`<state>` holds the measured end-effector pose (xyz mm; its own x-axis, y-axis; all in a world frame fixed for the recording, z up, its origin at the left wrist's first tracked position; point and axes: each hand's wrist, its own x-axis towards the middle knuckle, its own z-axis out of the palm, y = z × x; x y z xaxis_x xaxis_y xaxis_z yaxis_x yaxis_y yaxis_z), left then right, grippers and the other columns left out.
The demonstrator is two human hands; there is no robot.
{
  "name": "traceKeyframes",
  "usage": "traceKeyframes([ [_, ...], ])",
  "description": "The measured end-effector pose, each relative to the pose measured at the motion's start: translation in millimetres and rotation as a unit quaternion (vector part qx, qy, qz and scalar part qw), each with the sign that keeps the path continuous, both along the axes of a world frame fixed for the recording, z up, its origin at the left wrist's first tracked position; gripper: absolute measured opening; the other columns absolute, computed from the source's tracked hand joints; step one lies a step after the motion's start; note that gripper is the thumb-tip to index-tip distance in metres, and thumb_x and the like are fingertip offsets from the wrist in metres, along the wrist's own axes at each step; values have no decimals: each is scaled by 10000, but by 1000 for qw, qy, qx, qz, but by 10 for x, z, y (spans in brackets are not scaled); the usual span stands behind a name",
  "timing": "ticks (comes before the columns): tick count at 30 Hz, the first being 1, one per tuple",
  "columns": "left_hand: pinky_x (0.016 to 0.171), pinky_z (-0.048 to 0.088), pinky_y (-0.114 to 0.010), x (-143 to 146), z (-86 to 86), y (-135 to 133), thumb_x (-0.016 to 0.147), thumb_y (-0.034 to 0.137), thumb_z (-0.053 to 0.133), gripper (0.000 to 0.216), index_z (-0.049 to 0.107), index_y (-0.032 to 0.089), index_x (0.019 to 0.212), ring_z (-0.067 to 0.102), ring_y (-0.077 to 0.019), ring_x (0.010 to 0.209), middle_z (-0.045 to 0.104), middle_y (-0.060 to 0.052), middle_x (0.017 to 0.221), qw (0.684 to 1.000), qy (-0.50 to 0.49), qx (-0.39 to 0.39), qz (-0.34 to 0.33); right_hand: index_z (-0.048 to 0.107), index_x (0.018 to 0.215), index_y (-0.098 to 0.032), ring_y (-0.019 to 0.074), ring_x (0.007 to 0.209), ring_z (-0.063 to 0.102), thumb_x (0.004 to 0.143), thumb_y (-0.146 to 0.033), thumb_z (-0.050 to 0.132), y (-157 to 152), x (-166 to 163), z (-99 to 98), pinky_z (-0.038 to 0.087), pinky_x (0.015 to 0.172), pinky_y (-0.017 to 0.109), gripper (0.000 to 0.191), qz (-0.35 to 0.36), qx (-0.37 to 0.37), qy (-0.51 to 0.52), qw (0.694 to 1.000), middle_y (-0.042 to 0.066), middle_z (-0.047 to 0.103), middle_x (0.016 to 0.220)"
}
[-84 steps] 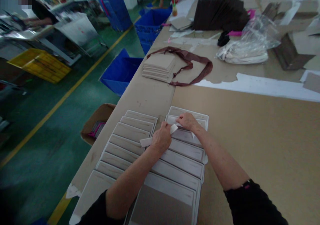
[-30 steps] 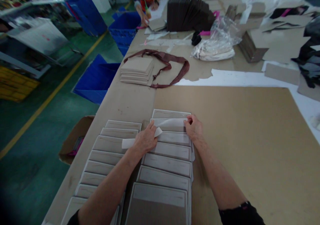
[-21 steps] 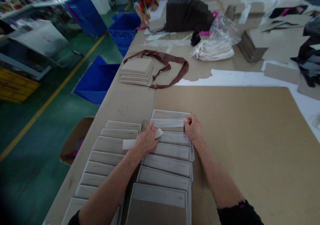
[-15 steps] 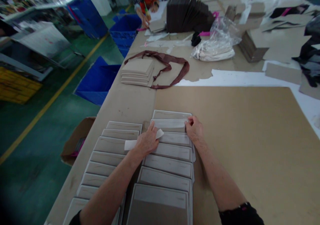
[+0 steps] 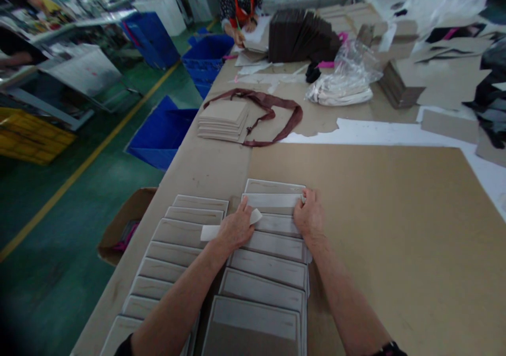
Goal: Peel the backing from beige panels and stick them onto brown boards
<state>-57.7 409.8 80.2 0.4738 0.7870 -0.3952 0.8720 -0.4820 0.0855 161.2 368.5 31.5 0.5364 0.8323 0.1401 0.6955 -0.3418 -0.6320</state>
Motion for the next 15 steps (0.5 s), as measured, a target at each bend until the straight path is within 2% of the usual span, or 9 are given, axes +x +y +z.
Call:
traceKeyframes([
  [2, 808, 564, -401, 0, 3, -2, 844, 257, 535, 426, 464, 165, 1254, 685, -266, 980, 187, -182, 1592, 1000, -2, 3, 0, 607, 1081, -172, 200, 887, 594, 825, -277, 483, 32, -168, 65, 483, 812, 320, 303, 90, 21, 66, 994, 109, 633, 1044],
  [4, 829, 559, -404, 0, 6, -7, 850, 263, 537, 428, 461, 172, 1261, 678, -267, 1002, 186, -174, 1594, 1000, -3, 6, 3, 636, 1048, -183, 182, 855, 615, 815, -329, 545, 96, -316, 81, 499, 794, 299, 290, 179, 1, 184, 966, 76, 669, 984],
  [5, 843, 555, -407, 1, 6, -10, 852, 268, 541, 425, 463, 173, 1258, 674, -267, 1014, 187, -172, 1594, 1000, -4, 7, 3, 646, 1029, -185, 179, 837, 628, 804, -356, 571, 129, -359, 67, 509, 774, 291, 293, 189, -20, 250, 949, 64, 685, 954],
  [7, 856, 551, -404, 2, 8, -13, 850, 275, 553, 421, 469, 169, 1249, 669, -268, 1028, 190, -173, 1593, 1000, -6, 6, 3, 645, 1028, -175, 176, 779, 651, 810, -401, 557, 165, -356, -2, 529, 718, 285, 326, 141, -54, 350, 925, 58, 703, 901],
  [9, 856, 551, -392, -1, 18, -10, 846, 275, 563, 431, 469, 169, 1253, 667, -264, 1032, 189, -170, 1593, 1000, -8, 1, 2, 623, 1049, -152, 172, 715, 660, 835, -416, 486, 140, -232, -94, 540, 668, 287, 367, 55, -60, 388, 918, 70, 703, 860],
  [11, 881, 543, -381, -16, 57, -2, 846, 258, 562, 429, 475, 177, 1258, 661, -253, 1046, 202, -150, 1593, 1000, -9, -5, 4, 609, 1055, -135, 179, 696, 663, 831, -405, 455, 56, -34, -164, 544, 654, 300, 383, -18, -47, 369, 928, 82, 698, 835],
  [13, 911, 532, -376, -48, 139, -3, 852, 235, 546, 393, 499, 193, 1240, 650, -238, 1060, 223, -116, 1593, 1000, -19, -2, 8, 620, 1014, -140, 204, 745, 662, 790, -396, 499, -57, 157, -177, 541, 687, 327, 361, -75, -30, 303, 949, 92, 699, 846],
  [15, 910, 533, -372, -90, 261, -25, 861, 235, 538, 360, 520, 210, 1220, 638, -231, 1067, 256, -88, 1583, 998, -48, 23, 31, 632, 975, -153, 231, 831, 650, 766, -394, 534, -165, 259, -119, 523, 757, 357, 335, -99, -12, 221, 970, 109, 700, 905],
])
